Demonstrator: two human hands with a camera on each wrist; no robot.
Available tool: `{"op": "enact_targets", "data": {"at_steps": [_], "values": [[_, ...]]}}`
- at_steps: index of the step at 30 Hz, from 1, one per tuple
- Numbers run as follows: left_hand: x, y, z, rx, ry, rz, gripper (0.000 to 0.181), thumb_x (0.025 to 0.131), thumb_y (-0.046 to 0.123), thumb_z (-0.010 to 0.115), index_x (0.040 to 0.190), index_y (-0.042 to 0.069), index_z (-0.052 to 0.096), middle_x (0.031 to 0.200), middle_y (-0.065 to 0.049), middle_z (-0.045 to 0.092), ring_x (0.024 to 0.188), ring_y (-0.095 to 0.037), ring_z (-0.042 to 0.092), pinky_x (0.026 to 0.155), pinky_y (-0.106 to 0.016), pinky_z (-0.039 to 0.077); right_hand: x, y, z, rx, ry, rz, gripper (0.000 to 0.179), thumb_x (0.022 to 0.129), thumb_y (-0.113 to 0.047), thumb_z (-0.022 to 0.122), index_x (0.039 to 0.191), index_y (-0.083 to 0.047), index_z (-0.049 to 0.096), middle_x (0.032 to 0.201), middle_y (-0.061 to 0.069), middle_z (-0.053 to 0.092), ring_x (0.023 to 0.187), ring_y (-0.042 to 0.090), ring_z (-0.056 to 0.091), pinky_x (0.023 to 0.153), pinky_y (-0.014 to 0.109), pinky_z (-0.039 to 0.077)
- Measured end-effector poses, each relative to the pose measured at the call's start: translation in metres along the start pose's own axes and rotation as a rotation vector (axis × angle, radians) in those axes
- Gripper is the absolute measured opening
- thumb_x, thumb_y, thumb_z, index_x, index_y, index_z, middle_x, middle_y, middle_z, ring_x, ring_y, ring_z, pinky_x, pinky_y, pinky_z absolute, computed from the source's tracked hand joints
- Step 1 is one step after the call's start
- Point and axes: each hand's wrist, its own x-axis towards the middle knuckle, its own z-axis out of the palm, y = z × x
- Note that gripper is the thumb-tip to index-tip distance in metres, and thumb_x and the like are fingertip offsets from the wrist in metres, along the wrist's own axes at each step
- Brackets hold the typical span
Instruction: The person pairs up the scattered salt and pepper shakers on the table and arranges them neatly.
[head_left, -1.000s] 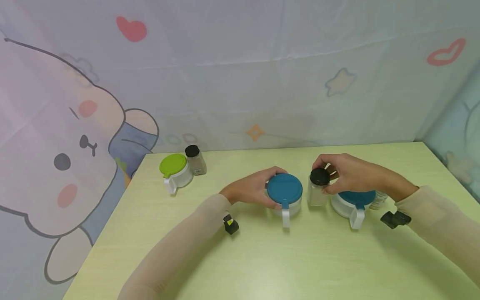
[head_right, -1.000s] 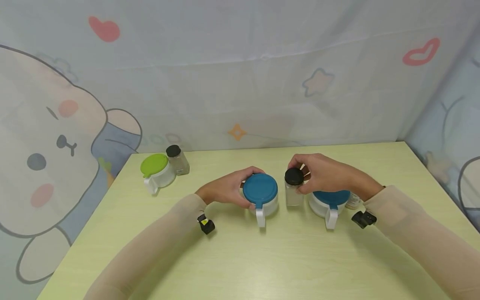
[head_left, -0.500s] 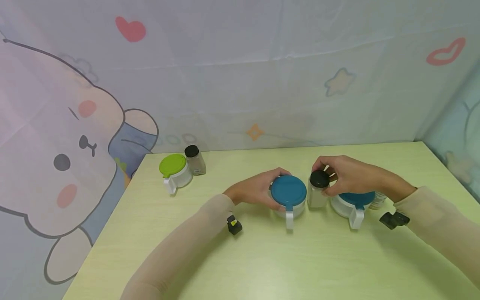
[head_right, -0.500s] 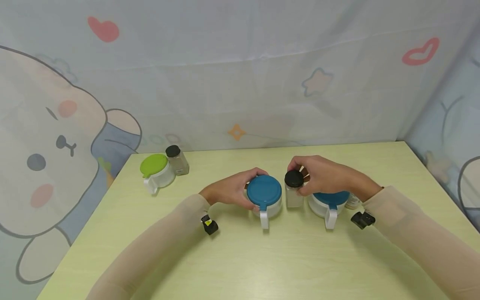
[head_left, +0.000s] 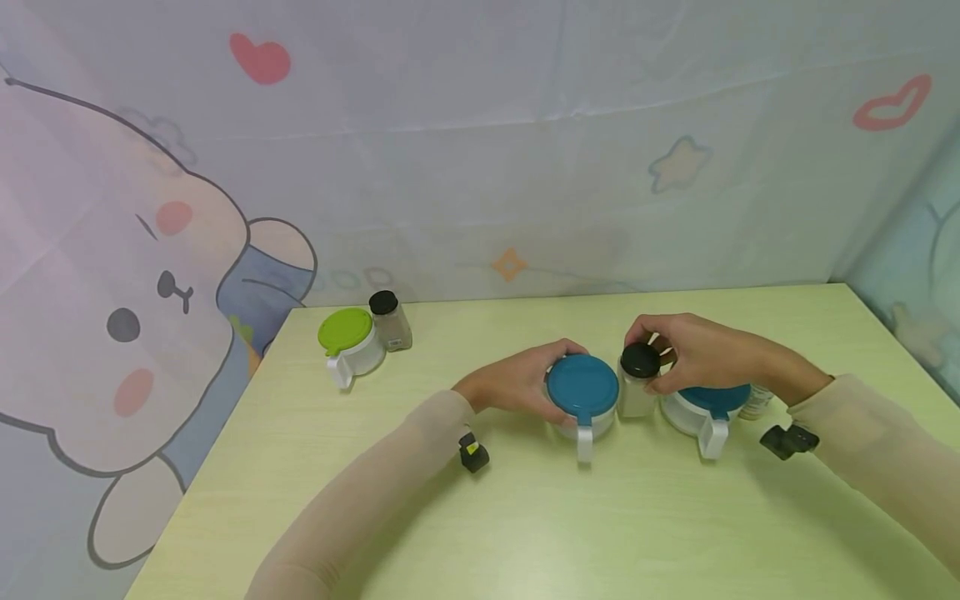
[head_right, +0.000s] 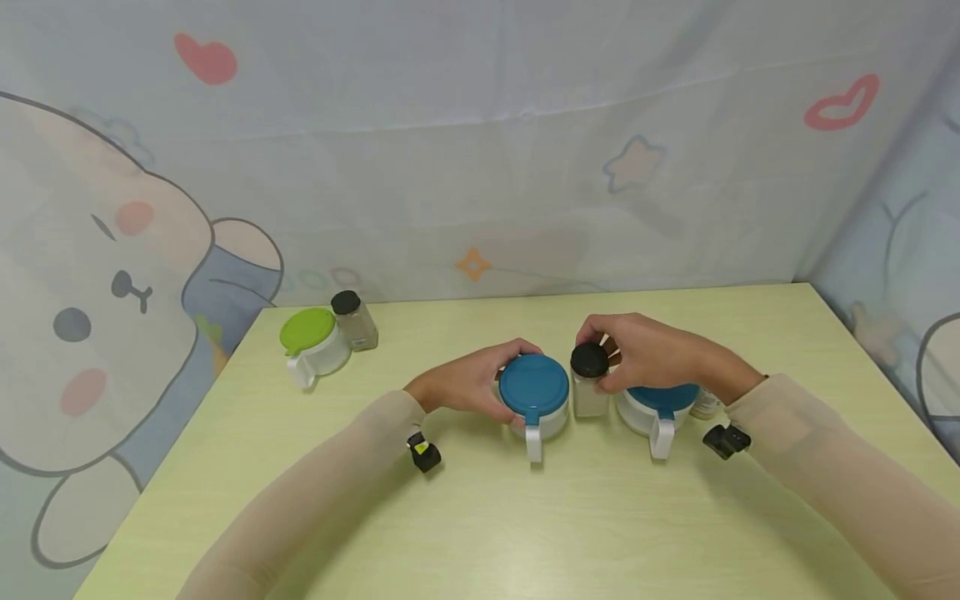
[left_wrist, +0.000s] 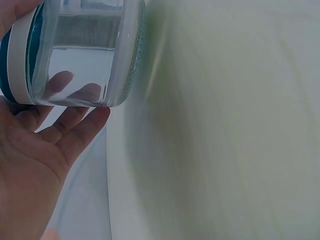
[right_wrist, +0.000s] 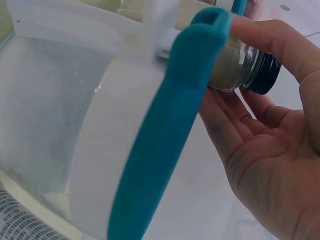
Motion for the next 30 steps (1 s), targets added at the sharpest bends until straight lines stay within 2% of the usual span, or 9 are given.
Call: {"op": "enact_targets", "data": {"at_steps": [11,30], "values": [[0.0031,-0.0018,0.0031,0.002,-0.002,0.017,0.085,0.073,0.036,0.091,0.142,0.020,0.044,0.134,0.008,0.056,0.121,-0.008,0.055,0.104,-0.028,0.046,0.0016,0.0008,0.0005,-0.008,-0.004,-0.007,0.048,0.082,-0.011,0.083,0.123,-0.007,0.058,0.120,0.009,0.063,0.107,0.025,0.067,0.090,0.035,0.058],[0.0031,-0.0026,0.0021,0.050,-0.009,-0.015,0.085,0.075,0.040,0.089,0.143,0.019,0.042,0.136,0.007,0.055,0.123,-0.008,0.052,0.106,-0.028,0.045,0.0047,0.0039,0.0042,0.005,-0.028,-0.013,0.046,0.082,-0.009,0.083,0.121,-0.007,0.058,0.119,0.008,0.063,0.108,0.025,0.067,0.092,0.035,0.058]]}}
